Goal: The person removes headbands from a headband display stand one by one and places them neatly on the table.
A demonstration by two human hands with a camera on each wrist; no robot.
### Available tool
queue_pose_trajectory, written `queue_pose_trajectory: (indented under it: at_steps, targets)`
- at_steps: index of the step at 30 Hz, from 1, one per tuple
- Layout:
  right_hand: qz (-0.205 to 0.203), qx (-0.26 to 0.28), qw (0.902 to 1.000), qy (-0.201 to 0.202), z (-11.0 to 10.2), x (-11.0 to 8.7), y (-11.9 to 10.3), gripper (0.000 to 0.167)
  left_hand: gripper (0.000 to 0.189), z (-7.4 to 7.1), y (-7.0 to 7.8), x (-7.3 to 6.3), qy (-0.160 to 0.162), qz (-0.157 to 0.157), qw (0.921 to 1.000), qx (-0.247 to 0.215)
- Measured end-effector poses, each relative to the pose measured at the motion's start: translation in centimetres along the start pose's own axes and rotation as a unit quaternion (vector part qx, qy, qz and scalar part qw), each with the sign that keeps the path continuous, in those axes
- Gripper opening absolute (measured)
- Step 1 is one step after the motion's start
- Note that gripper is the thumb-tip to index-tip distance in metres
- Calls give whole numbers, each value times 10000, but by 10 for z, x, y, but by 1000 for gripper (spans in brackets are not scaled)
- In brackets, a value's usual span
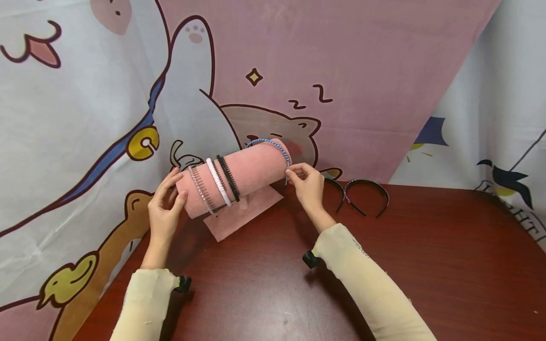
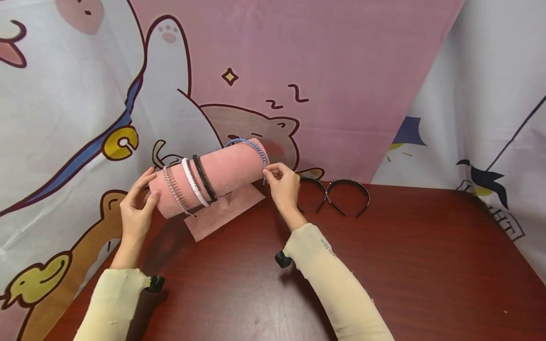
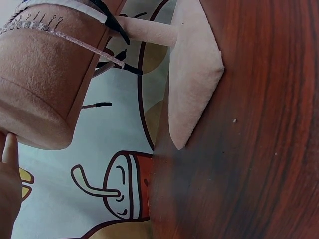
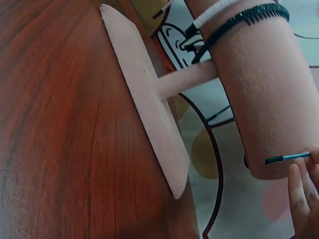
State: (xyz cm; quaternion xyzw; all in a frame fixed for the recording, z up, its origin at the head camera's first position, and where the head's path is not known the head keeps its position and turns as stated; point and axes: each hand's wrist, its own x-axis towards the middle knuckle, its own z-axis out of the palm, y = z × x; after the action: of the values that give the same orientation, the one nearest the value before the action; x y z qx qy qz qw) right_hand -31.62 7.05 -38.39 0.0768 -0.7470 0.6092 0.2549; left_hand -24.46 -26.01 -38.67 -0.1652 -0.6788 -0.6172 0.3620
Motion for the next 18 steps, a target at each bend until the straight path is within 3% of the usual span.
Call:
queue_pose_trajectory:
  at_steps: [6, 13, 18]
  targets:
    - [253, 133, 9996, 71, -7, 6, 6, 12, 37, 1, 0, 0, -2, 0, 10000, 14]
    - [822, 576, 9947, 216, -16, 12, 15, 14, 38, 2, 0, -1, -34, -71, 10000, 40]
    - [1098, 556, 9918, 352, -28, 18, 21, 15, 38, 5, 9, -1, 10, -107, 9999, 45]
